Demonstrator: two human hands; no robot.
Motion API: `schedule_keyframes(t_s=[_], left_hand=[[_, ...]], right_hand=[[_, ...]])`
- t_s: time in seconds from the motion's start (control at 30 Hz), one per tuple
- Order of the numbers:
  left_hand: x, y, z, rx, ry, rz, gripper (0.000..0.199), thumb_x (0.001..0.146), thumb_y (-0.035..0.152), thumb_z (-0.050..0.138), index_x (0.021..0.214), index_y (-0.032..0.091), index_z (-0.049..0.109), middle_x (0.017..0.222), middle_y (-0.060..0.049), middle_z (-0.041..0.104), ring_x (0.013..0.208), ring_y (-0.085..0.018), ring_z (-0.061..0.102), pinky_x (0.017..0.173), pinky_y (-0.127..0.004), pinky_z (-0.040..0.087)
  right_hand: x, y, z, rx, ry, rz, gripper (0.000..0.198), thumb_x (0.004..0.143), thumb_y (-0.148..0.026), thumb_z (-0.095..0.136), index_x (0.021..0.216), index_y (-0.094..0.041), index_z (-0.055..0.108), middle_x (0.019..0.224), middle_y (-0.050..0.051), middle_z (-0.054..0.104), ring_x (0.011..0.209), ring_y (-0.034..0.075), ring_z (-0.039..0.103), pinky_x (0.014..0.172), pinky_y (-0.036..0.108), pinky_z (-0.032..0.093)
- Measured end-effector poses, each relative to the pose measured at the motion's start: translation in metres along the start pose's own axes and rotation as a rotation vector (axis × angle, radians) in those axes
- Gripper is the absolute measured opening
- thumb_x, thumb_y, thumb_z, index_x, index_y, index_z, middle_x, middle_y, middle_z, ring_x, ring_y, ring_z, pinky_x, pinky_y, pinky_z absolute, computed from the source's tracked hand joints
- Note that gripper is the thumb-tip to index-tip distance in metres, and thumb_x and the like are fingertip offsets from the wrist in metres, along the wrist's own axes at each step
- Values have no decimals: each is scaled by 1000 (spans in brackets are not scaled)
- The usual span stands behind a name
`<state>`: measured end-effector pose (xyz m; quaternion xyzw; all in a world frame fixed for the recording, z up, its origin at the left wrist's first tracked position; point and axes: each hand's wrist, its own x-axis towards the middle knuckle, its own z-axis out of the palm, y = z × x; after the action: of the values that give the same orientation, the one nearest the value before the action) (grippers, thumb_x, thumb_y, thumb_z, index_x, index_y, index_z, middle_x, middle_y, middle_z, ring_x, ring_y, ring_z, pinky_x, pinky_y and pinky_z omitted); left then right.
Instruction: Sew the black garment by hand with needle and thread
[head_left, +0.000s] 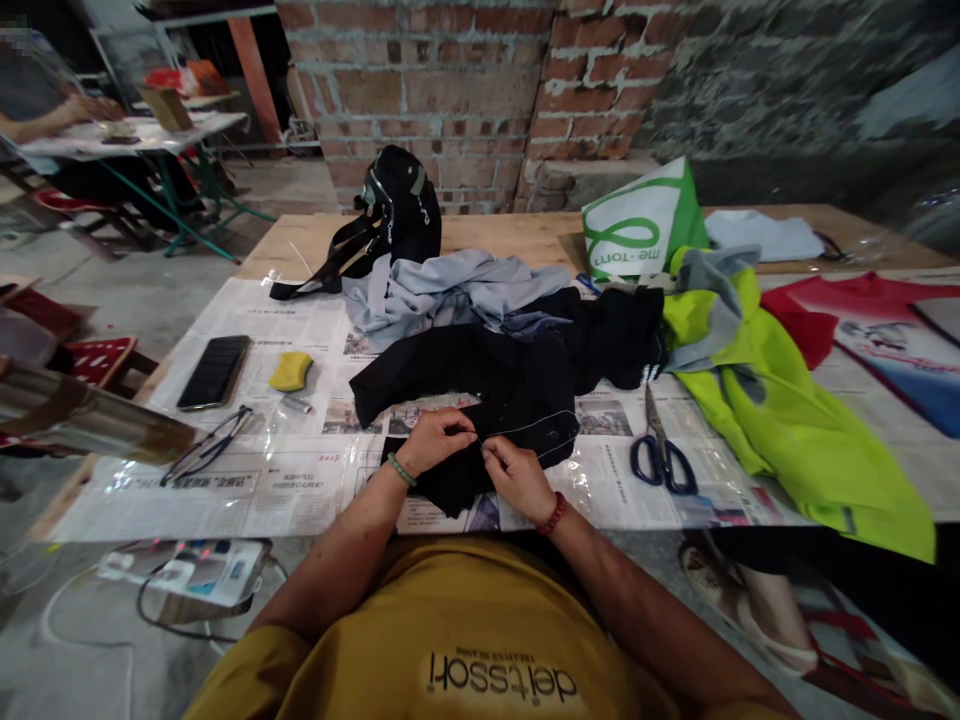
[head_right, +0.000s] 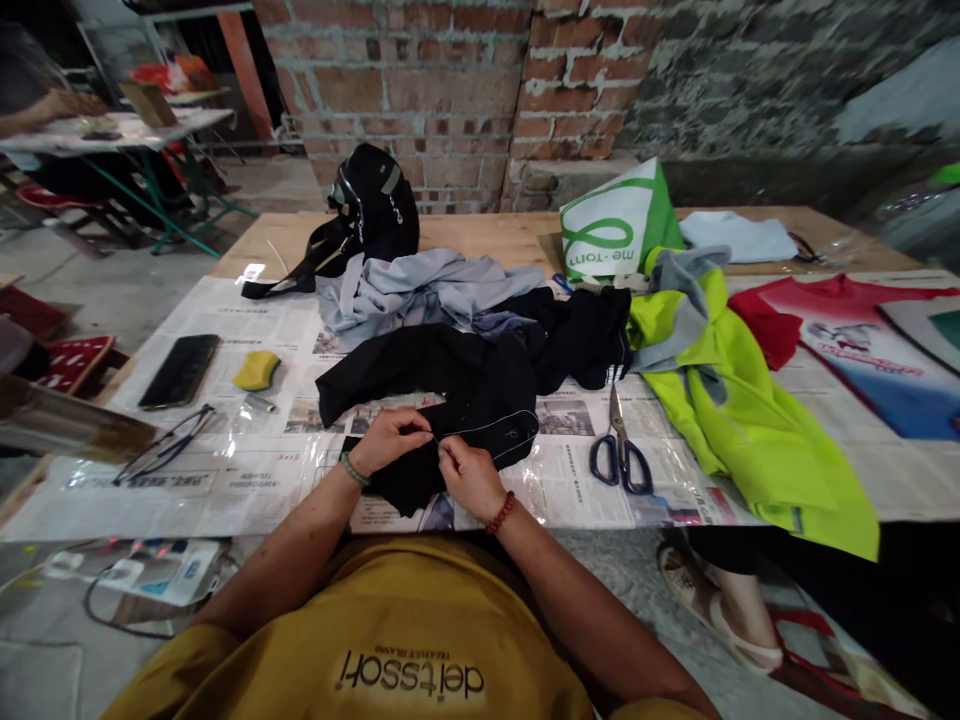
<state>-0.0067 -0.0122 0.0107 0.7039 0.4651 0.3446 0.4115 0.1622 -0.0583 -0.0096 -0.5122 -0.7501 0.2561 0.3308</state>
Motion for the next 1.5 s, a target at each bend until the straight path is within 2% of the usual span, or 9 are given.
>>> schedule_keyframes(t_s=[0.27, 0.57, 0.8, 0.9, 1.07, 1.4, 1.5], left_hand=[[-3, 1, 2, 78, 26, 188, 9, 73, 19, 63, 68, 15, 69, 67, -3, 65, 65, -12, 58, 66, -23, 45], [-4, -3, 6, 99, 73, 323, 9, 74, 14, 62, 68, 15, 68, 63, -2, 65, 60, -10, 59, 59, -21, 46], [-7, -5, 9, 218, 115, 467, 12, 77, 13, 58, 72, 15, 69, 66, -3, 66, 63, -11, 60, 61, -20, 47], [-8, -6, 12, 252, 91, 492, 14, 78, 14, 56, 72, 16, 68, 67, -3, 65, 63, -10, 60, 60, -20, 47], [-9, -5, 15, 228, 33, 469, 15, 79, 15, 54, 75, 16, 68, 70, -4, 65, 66, -11, 59, 62, -20, 47], [-5, -3, 10, 184, 51, 216, 12, 71, 19, 64, 81, 16, 69, 78, -4, 68, 72, -14, 62, 70, -24, 49], [-5, -5, 11, 174, 26, 204, 15, 71, 19, 64, 85, 15, 70, 80, -5, 69, 72, -14, 63, 69, -24, 50]], right_hand=[[-1, -1, 1, -42, 9, -17, 15, 85, -21, 39, 77, -21, 52, 61, -1, 54, 54, 12, 53, 56, 22, 37], [-3, 4, 4, -94, 21, -45, 16, 87, -22, 36, 84, -19, 51, 65, 2, 57, 55, 13, 56, 56, 23, 38], [-4, 5, 6, -90, 25, -41, 17, 88, -22, 35, 85, -20, 51, 67, 3, 60, 58, 14, 58, 57, 23, 40], [-3, 5, 5, -76, 36, -29, 17, 87, -21, 35, 85, -20, 52, 67, 2, 60, 58, 14, 58, 57, 23, 40], [-1, 4, 4, -27, 62, 3, 15, 85, -21, 37, 85, -20, 52, 65, 2, 60, 59, 14, 59, 56, 22, 40], [1, -2, 3, 55, 64, 73, 15, 85, -22, 39, 88, -21, 54, 69, 1, 62, 61, 14, 59, 58, 23, 42], [-1, -3, 2, 83, 57, 104, 14, 84, -22, 40, 92, -21, 52, 71, 1, 62, 63, 15, 59, 58, 24, 42]])
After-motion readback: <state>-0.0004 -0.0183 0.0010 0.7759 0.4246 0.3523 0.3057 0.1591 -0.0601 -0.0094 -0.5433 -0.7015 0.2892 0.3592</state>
